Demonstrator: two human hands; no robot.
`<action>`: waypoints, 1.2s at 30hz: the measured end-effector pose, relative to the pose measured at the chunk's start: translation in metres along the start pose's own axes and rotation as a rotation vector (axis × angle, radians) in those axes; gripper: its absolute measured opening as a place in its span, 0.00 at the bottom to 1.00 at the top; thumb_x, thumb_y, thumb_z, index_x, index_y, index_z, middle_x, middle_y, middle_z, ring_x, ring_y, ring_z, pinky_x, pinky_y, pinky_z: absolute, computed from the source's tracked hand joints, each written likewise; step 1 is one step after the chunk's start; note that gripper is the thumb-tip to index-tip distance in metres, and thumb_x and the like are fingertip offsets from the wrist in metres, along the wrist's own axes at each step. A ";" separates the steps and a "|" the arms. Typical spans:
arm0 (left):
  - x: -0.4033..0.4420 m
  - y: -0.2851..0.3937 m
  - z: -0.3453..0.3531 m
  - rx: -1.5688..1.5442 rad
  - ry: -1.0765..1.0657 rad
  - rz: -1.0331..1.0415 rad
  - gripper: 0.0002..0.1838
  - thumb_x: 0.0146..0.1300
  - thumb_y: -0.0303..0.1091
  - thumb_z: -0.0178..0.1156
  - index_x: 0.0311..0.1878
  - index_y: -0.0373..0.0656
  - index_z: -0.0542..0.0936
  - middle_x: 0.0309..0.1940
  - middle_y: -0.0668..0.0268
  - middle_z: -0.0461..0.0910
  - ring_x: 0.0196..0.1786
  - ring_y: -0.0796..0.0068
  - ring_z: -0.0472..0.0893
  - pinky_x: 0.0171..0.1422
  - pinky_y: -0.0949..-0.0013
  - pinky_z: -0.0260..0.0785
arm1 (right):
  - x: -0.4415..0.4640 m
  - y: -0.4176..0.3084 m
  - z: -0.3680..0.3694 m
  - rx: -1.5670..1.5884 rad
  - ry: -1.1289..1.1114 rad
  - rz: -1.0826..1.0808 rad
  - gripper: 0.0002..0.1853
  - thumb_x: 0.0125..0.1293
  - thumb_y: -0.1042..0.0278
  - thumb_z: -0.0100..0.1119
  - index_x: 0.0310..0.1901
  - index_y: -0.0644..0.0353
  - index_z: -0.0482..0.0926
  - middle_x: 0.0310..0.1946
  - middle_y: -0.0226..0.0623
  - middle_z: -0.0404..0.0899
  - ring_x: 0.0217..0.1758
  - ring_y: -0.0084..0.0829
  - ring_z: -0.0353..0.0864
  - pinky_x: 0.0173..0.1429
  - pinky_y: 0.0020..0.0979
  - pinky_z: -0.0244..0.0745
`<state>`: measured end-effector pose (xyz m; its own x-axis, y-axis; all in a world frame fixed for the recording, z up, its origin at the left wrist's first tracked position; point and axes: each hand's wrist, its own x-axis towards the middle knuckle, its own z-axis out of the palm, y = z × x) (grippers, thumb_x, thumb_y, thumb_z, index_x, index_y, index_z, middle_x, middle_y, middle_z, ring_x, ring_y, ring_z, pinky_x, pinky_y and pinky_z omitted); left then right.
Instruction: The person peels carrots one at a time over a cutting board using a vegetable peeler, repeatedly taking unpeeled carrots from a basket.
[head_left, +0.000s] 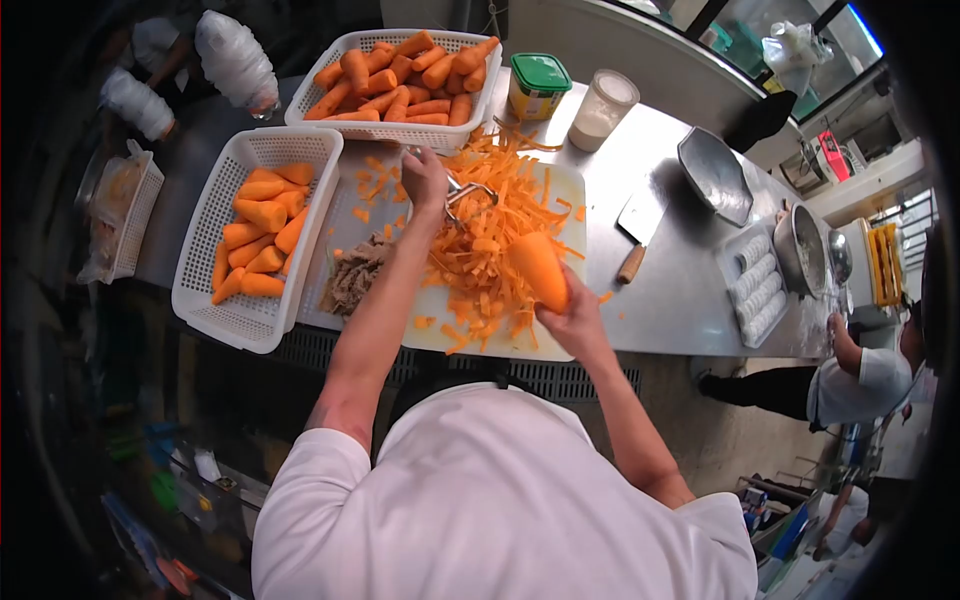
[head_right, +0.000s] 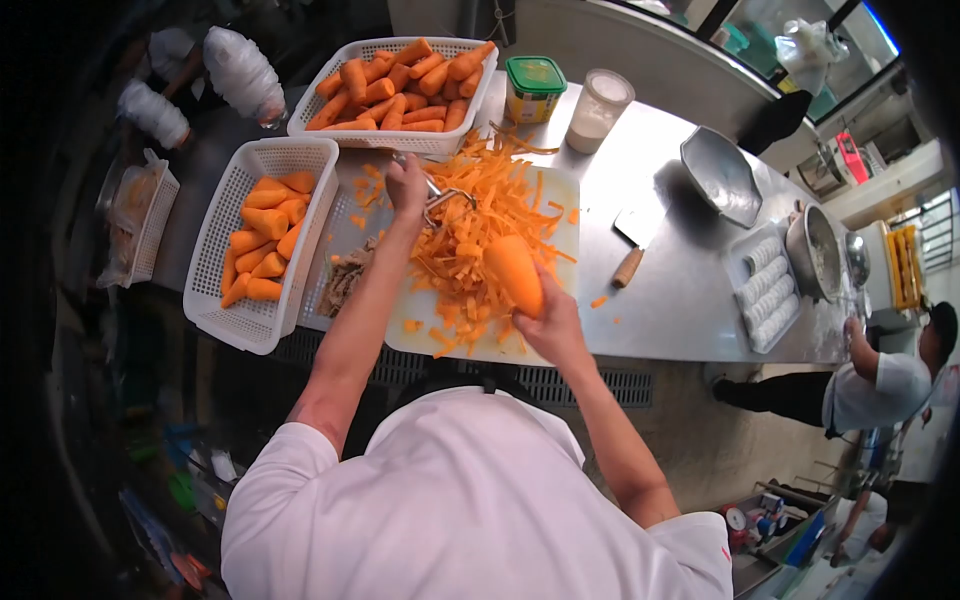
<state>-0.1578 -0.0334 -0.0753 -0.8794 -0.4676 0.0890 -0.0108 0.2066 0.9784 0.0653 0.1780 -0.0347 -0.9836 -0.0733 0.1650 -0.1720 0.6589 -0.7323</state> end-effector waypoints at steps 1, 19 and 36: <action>-0.007 0.016 -0.014 -0.159 -0.046 -0.128 0.19 0.72 0.43 0.51 0.36 0.33 0.71 0.22 0.54 0.78 0.28 0.61 0.83 0.34 0.58 0.73 | -0.001 0.005 -0.012 0.339 -0.157 0.178 0.41 0.55 0.79 0.63 0.72 0.57 0.58 0.47 0.53 0.81 0.44 0.46 0.83 0.47 0.39 0.78; -0.071 0.020 0.017 -0.175 -0.326 -0.003 0.19 0.73 0.43 0.50 0.35 0.34 0.71 0.19 0.58 0.77 0.20 0.61 0.81 0.27 0.59 0.71 | 0.006 -0.015 -0.002 0.607 -0.483 0.410 0.45 0.68 0.70 0.59 0.78 0.54 0.40 0.35 0.34 0.75 0.24 0.21 0.71 0.29 0.25 0.70; -0.023 -0.025 -0.088 -0.249 0.050 -0.145 0.17 0.75 0.43 0.50 0.39 0.37 0.69 0.24 0.60 0.74 0.23 0.66 0.76 0.30 0.61 0.69 | 0.012 -0.015 -0.008 0.917 -0.528 0.523 0.47 0.67 0.72 0.63 0.80 0.53 0.42 0.37 0.31 0.72 0.22 0.19 0.68 0.25 0.23 0.66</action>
<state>-0.0950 -0.1033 -0.0855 -0.8528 -0.5196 -0.0520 -0.0121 -0.0800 0.9967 0.0563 0.1733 -0.0168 -0.8101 -0.3966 -0.4317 0.4948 -0.0677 -0.8664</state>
